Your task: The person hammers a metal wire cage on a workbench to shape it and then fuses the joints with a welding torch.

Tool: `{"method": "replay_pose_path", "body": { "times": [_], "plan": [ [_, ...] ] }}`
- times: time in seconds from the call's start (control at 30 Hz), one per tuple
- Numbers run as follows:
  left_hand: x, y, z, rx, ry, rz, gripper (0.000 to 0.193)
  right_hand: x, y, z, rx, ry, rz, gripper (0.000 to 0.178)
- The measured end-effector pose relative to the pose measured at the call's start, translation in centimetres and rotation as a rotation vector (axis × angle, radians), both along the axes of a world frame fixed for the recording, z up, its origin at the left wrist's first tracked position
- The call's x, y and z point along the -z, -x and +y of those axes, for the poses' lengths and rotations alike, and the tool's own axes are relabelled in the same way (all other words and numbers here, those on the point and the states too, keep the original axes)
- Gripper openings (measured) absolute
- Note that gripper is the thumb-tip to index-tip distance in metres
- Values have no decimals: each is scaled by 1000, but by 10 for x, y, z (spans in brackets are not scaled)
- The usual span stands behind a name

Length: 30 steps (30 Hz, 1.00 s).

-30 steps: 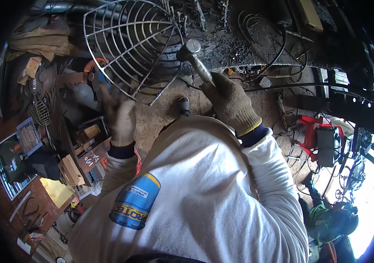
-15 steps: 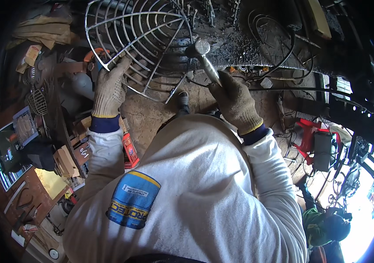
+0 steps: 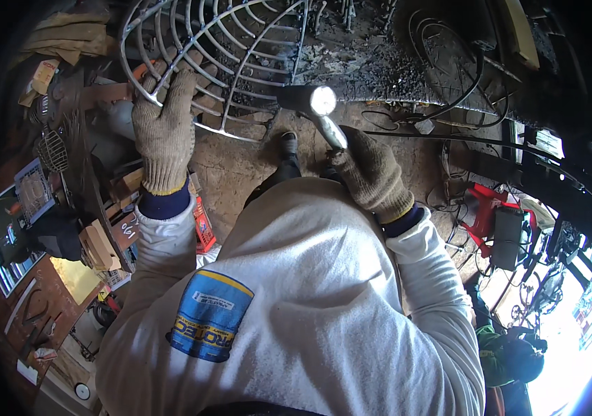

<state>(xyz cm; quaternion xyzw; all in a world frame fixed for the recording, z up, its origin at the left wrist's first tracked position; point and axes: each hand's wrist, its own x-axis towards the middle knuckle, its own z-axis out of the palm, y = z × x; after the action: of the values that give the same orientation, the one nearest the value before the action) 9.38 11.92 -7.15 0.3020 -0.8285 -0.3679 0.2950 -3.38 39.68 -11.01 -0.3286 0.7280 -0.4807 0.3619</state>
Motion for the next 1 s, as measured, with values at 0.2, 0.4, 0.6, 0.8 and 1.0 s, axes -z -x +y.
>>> {"method": "replay_pose_path", "body": {
  "times": [0.2,0.4,0.6,0.8,1.0],
  "plan": [
    [-7,3,-1,24,-34,-7,24,13,-2,-15,-115,32,106,40],
    [-17,2,-1,75,11,-31,26,13,-12,-17,35,178,-144,53],
    [-14,2,-6,88,60,-48,25,19,-8,-15,100,229,-129,61],
    [-11,0,-6,99,50,-17,25,23,-14,-13,96,164,-104,50],
    [-18,3,-3,51,-46,-116,32,29,-14,-15,97,170,-130,47]
  ]
}}
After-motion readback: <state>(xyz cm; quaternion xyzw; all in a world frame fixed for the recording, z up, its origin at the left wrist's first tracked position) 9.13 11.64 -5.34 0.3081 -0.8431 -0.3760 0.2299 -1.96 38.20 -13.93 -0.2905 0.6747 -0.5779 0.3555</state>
